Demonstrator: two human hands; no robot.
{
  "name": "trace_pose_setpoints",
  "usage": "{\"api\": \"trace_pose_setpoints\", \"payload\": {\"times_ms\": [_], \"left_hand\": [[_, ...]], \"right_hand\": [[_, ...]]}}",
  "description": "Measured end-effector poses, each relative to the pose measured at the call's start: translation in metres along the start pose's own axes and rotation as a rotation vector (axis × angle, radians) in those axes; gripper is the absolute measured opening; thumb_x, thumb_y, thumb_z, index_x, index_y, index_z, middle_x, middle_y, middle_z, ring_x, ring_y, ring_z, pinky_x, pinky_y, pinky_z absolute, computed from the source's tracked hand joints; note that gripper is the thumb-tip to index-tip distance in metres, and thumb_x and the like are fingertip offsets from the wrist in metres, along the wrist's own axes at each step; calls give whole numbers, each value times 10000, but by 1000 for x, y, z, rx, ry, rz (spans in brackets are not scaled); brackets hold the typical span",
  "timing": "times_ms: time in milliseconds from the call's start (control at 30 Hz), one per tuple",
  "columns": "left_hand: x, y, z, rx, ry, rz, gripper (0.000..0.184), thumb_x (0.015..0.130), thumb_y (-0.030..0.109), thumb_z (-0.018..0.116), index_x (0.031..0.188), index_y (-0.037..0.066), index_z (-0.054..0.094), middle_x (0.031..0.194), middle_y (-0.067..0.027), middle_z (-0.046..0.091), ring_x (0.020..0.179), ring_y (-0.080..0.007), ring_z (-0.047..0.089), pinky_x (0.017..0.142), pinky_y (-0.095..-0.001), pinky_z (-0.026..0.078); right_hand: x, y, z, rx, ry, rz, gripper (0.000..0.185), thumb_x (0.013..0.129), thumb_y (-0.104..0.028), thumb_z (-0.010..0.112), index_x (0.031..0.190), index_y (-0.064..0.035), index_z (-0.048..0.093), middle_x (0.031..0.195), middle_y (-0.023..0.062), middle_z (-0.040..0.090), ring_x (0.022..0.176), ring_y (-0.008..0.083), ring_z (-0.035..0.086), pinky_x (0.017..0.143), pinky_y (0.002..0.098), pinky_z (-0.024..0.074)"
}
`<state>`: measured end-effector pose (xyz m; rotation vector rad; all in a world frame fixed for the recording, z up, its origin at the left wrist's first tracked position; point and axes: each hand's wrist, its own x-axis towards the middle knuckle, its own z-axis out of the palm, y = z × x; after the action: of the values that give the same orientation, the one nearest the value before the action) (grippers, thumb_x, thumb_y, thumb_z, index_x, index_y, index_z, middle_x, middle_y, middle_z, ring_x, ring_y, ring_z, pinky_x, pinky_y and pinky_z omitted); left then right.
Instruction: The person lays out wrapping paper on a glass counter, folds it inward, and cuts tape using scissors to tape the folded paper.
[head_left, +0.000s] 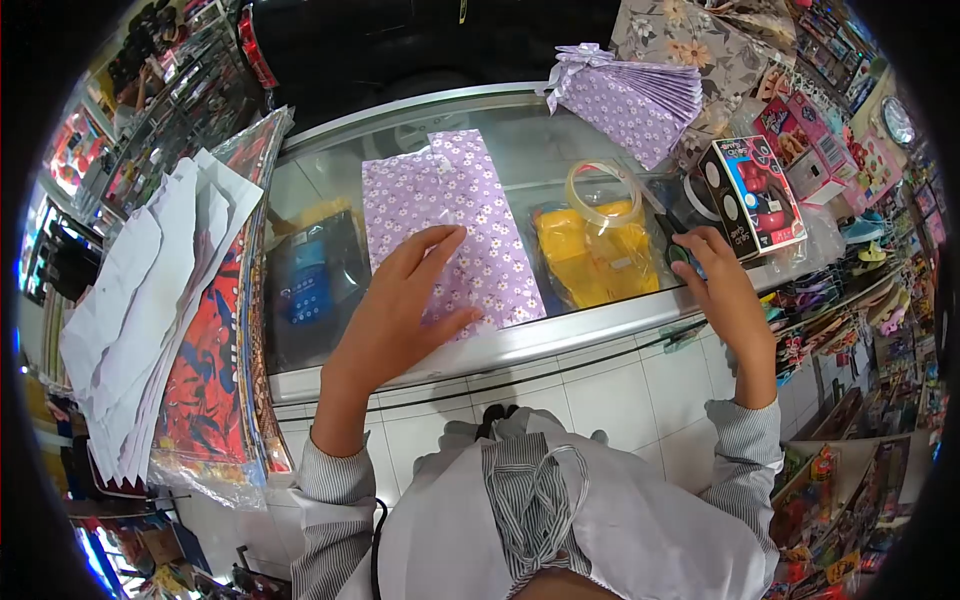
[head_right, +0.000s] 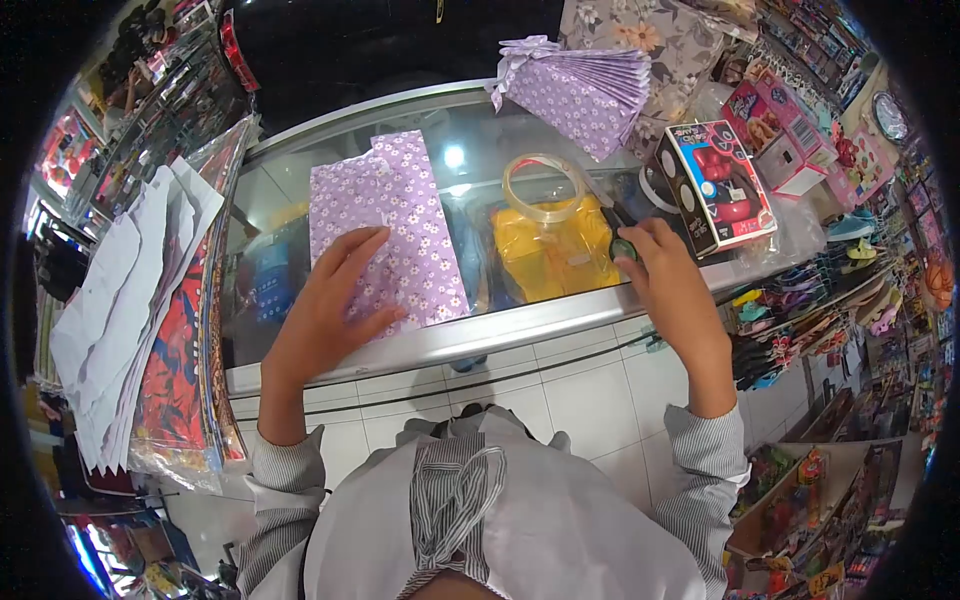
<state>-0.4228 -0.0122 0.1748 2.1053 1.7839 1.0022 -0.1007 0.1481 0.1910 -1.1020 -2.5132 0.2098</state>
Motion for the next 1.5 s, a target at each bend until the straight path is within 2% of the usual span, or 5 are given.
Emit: {"api": "trace_pose_setpoints", "payload": {"times_ms": [233,367,767,1067,1500], "left_hand": [[5,-1,4,-80,-28,-51,712,770,136,762,1397,75,432,1356,-134,450,1234,-305,475,1033,-361,387],[3,-4,4,-85,1,-67,747,734,109,790,1394,88,441,1368,-126,444,1236,-293,477,1033,-354,386],[3,2,4,-41,60,-28,693,722,152,803,1336,88,487,1326,-125,488,1221,-314,485,1034,-370,403],[0,-3,7,-38,78,-13,645,703,138,819,1285,105,542,1296,-103,523,1200,-291,513,1017,-363,412],[1,-2,7,-71,79,-35,678,687,140,831,1290,109,522,1304,-105,495,1212,-302,501,1016,-372,414]], "right_hand": [[20,14,-14,-105,-91,41,339,813,-122,692,1090,41,582,969,221,595,942,382,590,793,423,473],[38,38,-23,-30,-274,20,455,690,-114,778,1077,26,586,781,144,610,739,275,611,675,365,475],[29,12,-102,-49,-570,186,448,687,-212,742,1003,27,532,748,156,594,665,261,595,600,383,456],[60,-32,-58,295,-521,-567,552,633,-232,780,1124,-93,571,595,101,527,539,247,566,548,341,441],[122,-53,1,122,-632,-603,561,698,-138,753,1235,-82,602,908,132,694,732,294,644,797,345,508]]}}
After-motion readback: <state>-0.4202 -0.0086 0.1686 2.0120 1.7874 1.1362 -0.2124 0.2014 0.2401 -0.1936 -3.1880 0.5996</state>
